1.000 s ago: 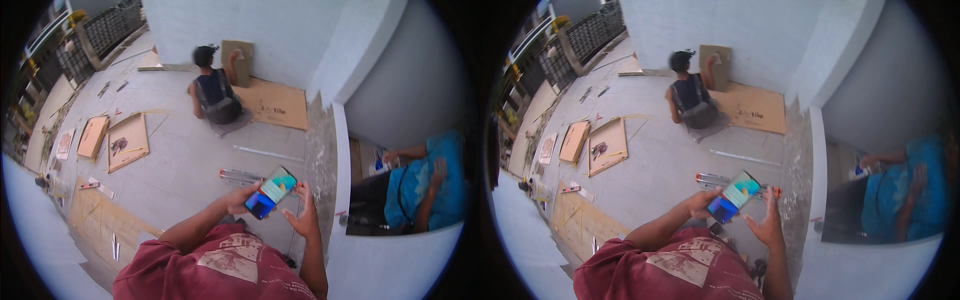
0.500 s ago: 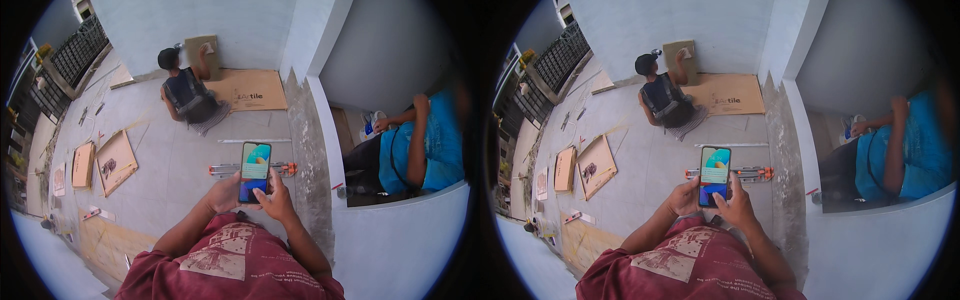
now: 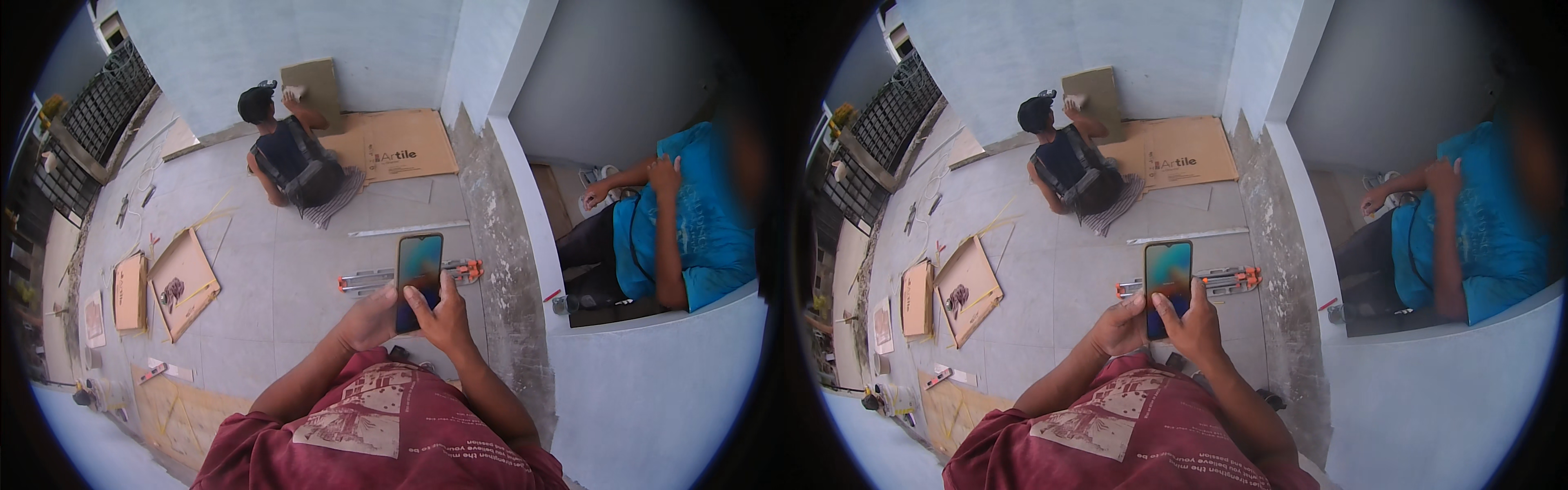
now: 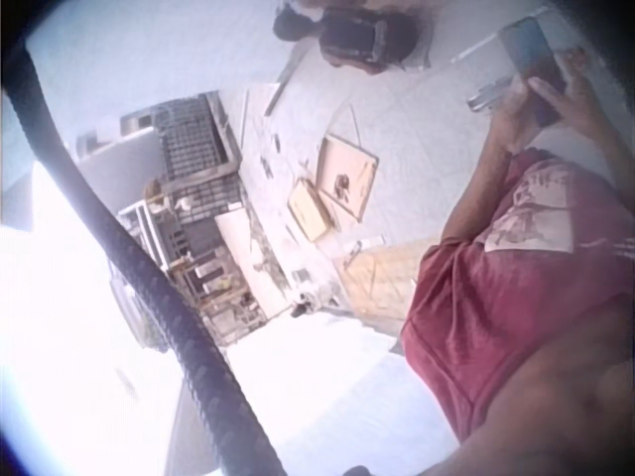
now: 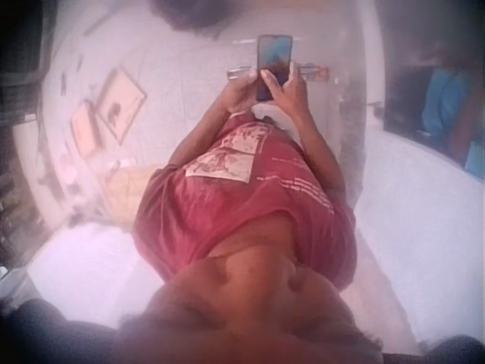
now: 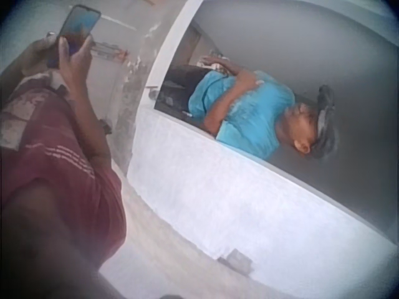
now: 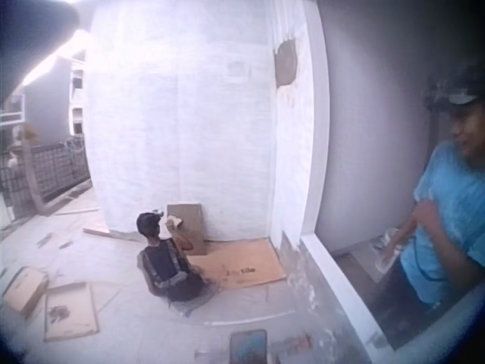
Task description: The person spreads wet cement on a floor section using a trowel and a straightedge, then places a large floor tile onto the cement and taps it with a rubber mallet to level it. The person briefly interacts with a smartphone showing a QR code before resuming tile placement.
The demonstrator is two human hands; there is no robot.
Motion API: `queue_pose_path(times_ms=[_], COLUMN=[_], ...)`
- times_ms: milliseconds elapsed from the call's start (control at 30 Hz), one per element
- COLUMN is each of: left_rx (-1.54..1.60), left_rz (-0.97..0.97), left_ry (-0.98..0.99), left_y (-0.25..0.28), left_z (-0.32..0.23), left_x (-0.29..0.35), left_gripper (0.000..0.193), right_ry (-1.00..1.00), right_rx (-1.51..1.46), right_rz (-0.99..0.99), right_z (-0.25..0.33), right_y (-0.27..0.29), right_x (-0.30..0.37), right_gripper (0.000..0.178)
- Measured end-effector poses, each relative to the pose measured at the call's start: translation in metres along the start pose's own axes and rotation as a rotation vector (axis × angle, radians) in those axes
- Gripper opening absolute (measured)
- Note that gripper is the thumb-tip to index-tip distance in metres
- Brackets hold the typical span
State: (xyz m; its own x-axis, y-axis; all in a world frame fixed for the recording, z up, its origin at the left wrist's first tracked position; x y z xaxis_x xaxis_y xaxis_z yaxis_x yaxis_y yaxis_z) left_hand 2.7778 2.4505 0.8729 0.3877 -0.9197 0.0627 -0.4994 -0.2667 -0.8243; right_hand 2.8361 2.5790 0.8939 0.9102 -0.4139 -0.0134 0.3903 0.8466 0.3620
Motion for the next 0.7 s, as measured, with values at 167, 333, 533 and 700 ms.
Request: queue_pose_path(times_ms=[167,333,533,700], left_rx=[0.087,0.142,0.190,0.272], left_rz=[-0.016,-0.011,-0.034,0.097], left_ry=[0.047,0.076,0.056,0.116], left_y=[0.009,0.016,0.026,0.043], left_z=[-0.004,-0.007,-0.018,-0.001], left_x=[0.002,-0.002,0.006,0.004], left_gripper=[0.070,0.072,0.073,0.073], right_ry=[-0.005,0.028,-0.055,-0.175], right_rx=[-0.080,-0.145,-0.379,-0.590], right_rz=[0.042,0.138,0.288,0.371], right_z=[-0.002,-0.015,-0.002,0.016], right_y=[-0.003,-0.002,-0.008,-0.013], right_x=[-0.002,-0.006,-0.009,-0.001], right_gripper=[0.048,0.051,0.055,0.062])
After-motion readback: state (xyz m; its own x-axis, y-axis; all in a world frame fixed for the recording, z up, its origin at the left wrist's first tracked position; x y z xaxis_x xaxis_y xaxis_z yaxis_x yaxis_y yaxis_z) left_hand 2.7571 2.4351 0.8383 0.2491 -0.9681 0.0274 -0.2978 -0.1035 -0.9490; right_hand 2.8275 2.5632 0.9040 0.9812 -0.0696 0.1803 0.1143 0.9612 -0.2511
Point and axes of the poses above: each hand's wrist, its own x-axis away from the middle knuckle, its own y-axis out of the back of the hand, z = x × y, the point moved 4 cm from there along -x, towards the middle knuckle, and after that the axes turned 2 degrees about -y, right-handed, at the moved point
